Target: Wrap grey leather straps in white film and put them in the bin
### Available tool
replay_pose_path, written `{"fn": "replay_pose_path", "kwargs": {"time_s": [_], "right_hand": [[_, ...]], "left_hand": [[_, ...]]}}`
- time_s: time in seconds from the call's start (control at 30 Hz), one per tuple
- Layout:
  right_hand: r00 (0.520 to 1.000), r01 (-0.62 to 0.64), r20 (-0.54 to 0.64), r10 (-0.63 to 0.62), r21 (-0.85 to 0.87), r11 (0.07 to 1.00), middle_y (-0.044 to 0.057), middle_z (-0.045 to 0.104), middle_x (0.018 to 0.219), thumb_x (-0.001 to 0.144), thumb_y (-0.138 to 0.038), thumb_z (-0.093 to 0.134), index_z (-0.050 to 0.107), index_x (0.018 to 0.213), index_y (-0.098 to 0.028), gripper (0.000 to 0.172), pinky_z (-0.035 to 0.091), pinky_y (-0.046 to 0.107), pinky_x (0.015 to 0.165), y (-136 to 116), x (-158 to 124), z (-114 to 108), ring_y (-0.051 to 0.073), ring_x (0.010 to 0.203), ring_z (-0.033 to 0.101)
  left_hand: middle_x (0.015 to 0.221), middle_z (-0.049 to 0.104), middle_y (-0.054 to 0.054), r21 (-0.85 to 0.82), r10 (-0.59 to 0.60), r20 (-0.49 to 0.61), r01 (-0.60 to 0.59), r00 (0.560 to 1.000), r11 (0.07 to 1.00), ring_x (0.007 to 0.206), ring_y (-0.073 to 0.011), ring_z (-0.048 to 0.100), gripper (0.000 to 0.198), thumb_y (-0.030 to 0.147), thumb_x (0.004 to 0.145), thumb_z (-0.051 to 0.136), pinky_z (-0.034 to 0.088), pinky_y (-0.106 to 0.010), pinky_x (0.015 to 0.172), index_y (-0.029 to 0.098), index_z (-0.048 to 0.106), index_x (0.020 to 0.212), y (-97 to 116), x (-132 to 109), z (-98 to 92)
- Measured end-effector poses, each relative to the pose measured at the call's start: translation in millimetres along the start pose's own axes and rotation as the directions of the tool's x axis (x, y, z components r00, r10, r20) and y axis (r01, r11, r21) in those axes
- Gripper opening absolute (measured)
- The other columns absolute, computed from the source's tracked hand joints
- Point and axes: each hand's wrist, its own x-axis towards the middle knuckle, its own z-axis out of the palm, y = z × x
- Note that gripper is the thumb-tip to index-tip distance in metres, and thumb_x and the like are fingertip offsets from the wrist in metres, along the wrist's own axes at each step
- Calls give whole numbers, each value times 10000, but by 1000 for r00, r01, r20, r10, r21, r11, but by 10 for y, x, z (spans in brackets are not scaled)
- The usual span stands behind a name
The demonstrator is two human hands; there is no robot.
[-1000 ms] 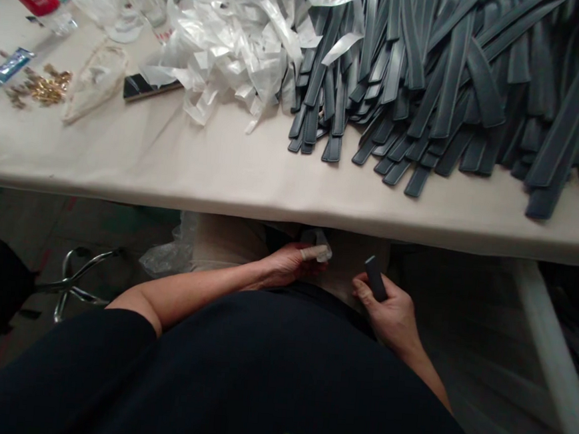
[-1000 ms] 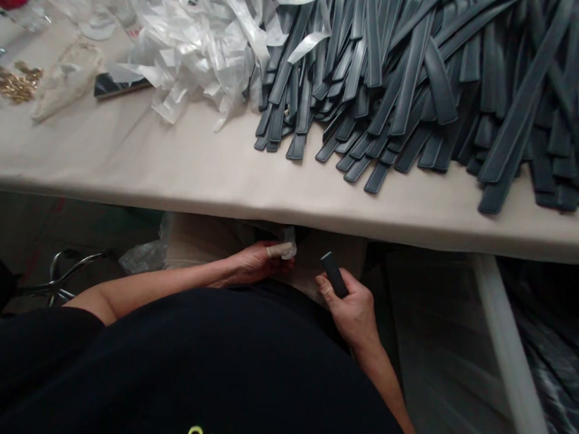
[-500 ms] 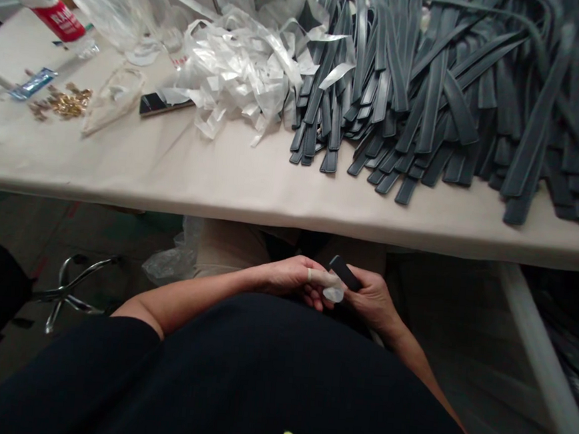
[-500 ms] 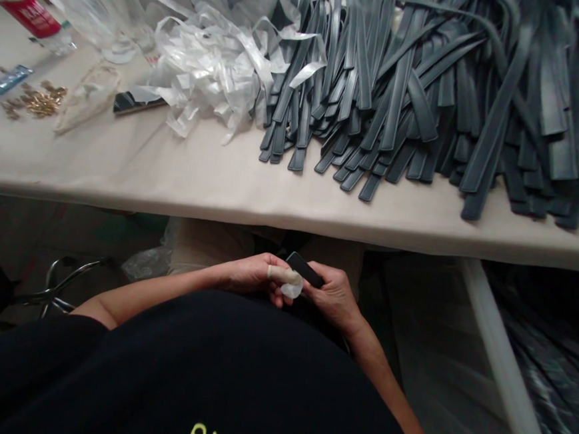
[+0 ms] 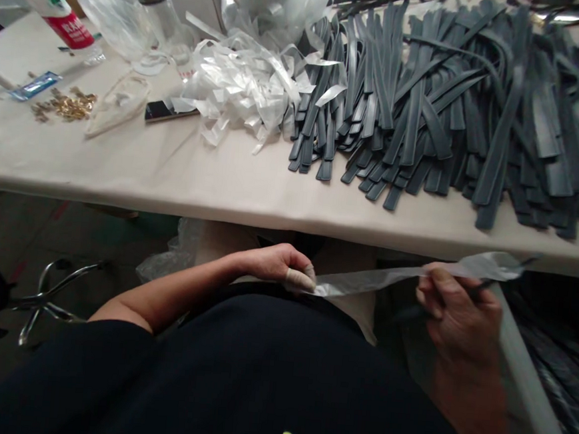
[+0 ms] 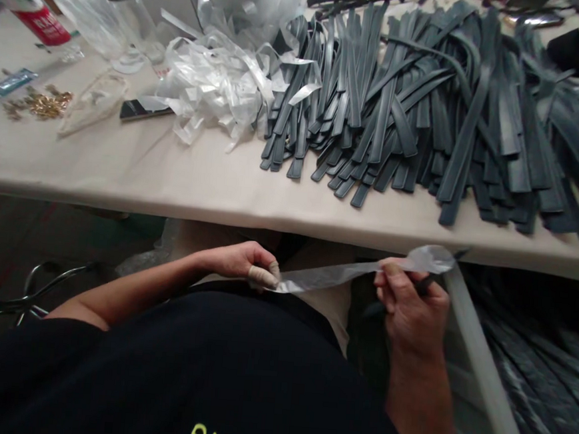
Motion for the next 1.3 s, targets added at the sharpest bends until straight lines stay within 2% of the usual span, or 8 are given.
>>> {"fn": "replay_pose_path", "kwargs": {"time_s": [0.17,0.4,0.57,0.8,0.93,1.03,1.1,1.3], "right_hand": [[981,35,-194,-27,37,999,-1,577,536,563,-154,749,557,503,-156,201,198,200,320,47,-23,-250,48,336,382],[981,57,-189,-53,18,998,-11,581,546,592,-172,716,584,519,-155,152,189,214,322,18,-95,-198,39,304,343],[960,15,-280,-28,-51,999,-13,571,543,572,-182,726,591,527,-158,144,199,224,327,133,30,-371,37,310,332],[907,-163,-406,110,-97,982,13,597,546,516,-222,766,623,609,-164,181,205,243,315,534,85,-523,71,323,381],[917,-184,-382,115,-150,971,5,628,575,591,-271,755,679,809,-163,255,220,245,321,608,-9,-454,81,312,376],[967,-200,-197,160,-207,958,13,633,604,670,-383,762,706,857,-144,309,219,236,341,623,-121,-341,66,330,354],[970,-228,28,243,-263,937,25,647,639,721,-491,748,721,925,-138,408,238,228,353,622,-198,-221,63,353,352],[701,-230,593,396,-338,913,31,663,728,878,-639,562,649,1167,-140,582,323,232,400,542,-334,376,77,405,391]], "left_hand": [[722,699,-41,51,-123,9,122,992,991,662,-149,620,332,471,688,813,485,-242,660,159,754,786,-61,-360,-311],[822,745,-57,191,-101,55,89,993,978,768,-201,674,283,434,700,815,499,-256,722,186,776,832,-85,-428,-204],[674,676,1,144,-162,82,149,983,978,620,-122,607,234,411,745,784,465,-206,627,183,734,760,-160,-460,-256],[576,642,2,-138,-239,-42,231,970,963,498,-103,572,302,412,659,851,452,-194,503,165,693,729,-269,-501,-367],[569,626,10,-587,-268,-383,-10,884,809,430,-56,517,217,285,707,838,396,-154,444,136,695,772,-376,-318,-331],[658,657,-7,-770,-395,-532,-234,749,593,485,-63,562,98,196,786,767,489,-183,554,126,701,805,-450,-119,-298],[748,689,-30,-790,-415,-551,-294,724,538,583,-86,627,64,173,853,688,533,-218,671,129,694,806,-473,6,-250],[953,729,-78,-804,-376,-562,-380,737,457,838,-123,696,236,94,949,489,523,-262,882,115,693,834,-413,255,-22]]}}
